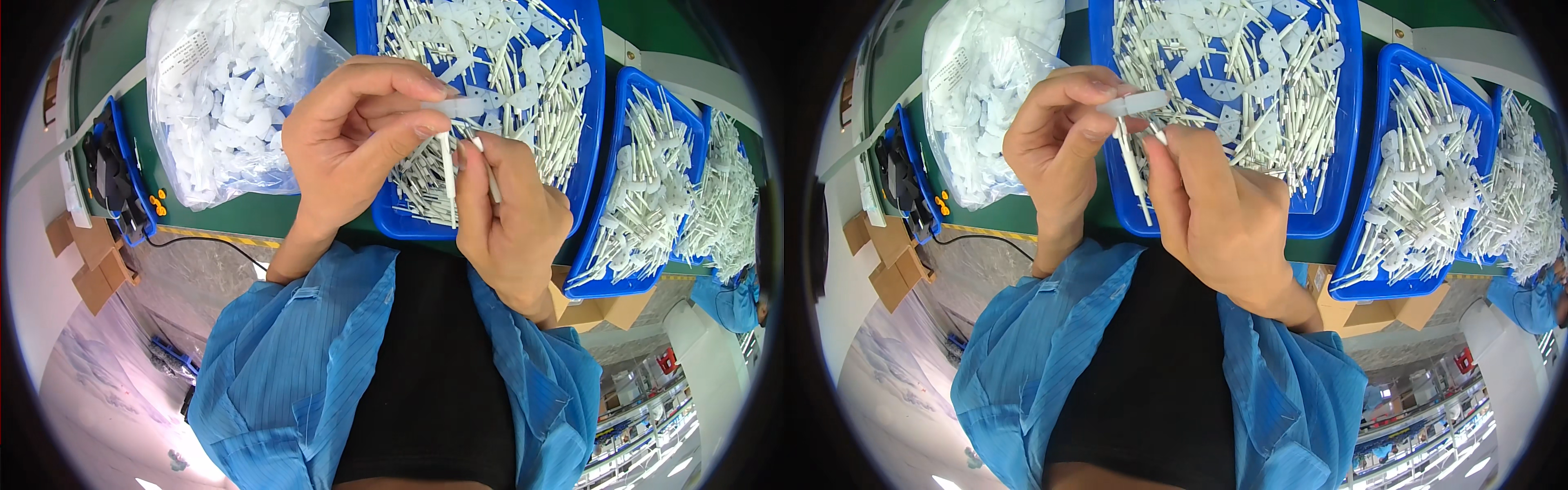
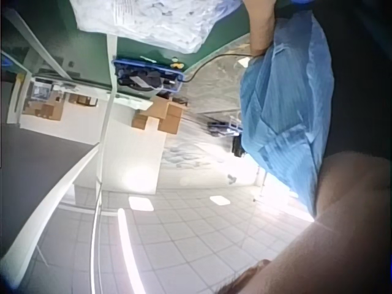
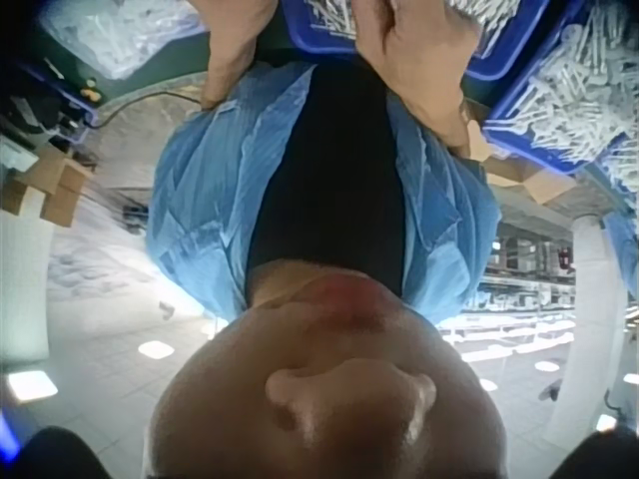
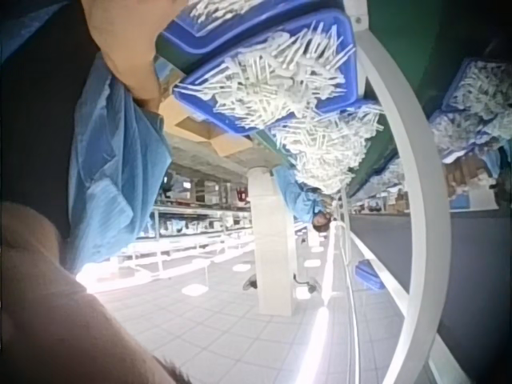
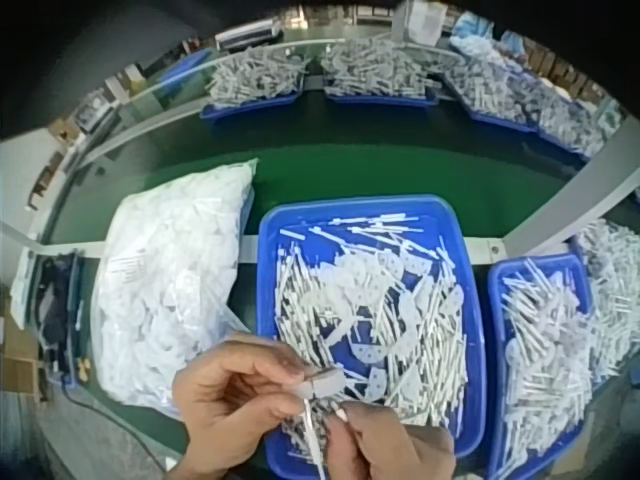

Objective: The person repeatedly picks up a white plastic rod and a white plastic cap from blue trays. They insert the rod into the cap by hand, completing the assembly of the two components. The person continues this repetitive assembly process throughout the clip.

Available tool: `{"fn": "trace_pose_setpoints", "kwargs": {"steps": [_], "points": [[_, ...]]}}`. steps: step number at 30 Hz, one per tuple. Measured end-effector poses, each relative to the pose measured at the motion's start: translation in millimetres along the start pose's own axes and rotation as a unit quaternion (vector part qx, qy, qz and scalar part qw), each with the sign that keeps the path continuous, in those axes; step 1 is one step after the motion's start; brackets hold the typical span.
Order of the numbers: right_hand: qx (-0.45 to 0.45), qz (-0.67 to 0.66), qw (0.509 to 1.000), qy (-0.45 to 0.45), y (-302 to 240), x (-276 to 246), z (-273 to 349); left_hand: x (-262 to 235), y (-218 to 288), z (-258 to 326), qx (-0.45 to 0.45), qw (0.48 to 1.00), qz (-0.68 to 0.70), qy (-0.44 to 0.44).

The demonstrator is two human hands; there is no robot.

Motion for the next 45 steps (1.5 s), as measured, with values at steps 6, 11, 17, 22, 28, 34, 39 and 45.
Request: {"fn": "trace_pose_setpoints", "kwargs": {"steps": [6,11,17,22,28,34,39,45], "points": [[0.086,-0.048,0.994,-0.051,-3,0,-4,5,13,-4,0.089,0.989,-0.113,-0.024],[0.046,-0.022,0.998,-0.037,-5,-2,-7,5,16,-2,0.113,0.986,-0.119,-0.025],[0.047,-0.044,0.997,-0.051,-4,-4,-11,11,11,-5,0.025,0.999,-0.004,-0.040],[0.183,-0.291,0.933,-0.109,19,14,-1,2,7,-6,-0.013,0.999,0.024,-0.047],[-0.012,-0.092,0.995,-0.028,-1,3,-4,4,20,-7,0.060,0.995,-0.057,-0.060],[-0.031,0.037,0.996,-0.070,-11,-4,4,11,21,-7,0.115,0.984,-0.085,-0.106],[-0.075,-0.117,0.989,-0.043,7,-3,-4,21,21,-5,0.045,0.999,0.014,-0.024],[-0.071,-0.082,0.992,-0.059,18,-2,-6,12,30,-13,0.198,0.955,-0.197,-0.103]]}}
Point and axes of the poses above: each hand's wrist, its own z-axis away from the middle knuckle, its own x-axis out of the palm, y = z × x, the point moved 6 cm from there along -z, towards the middle knuckle, and after that the axes turned 6 degrees about y, right-handed, at the moved point
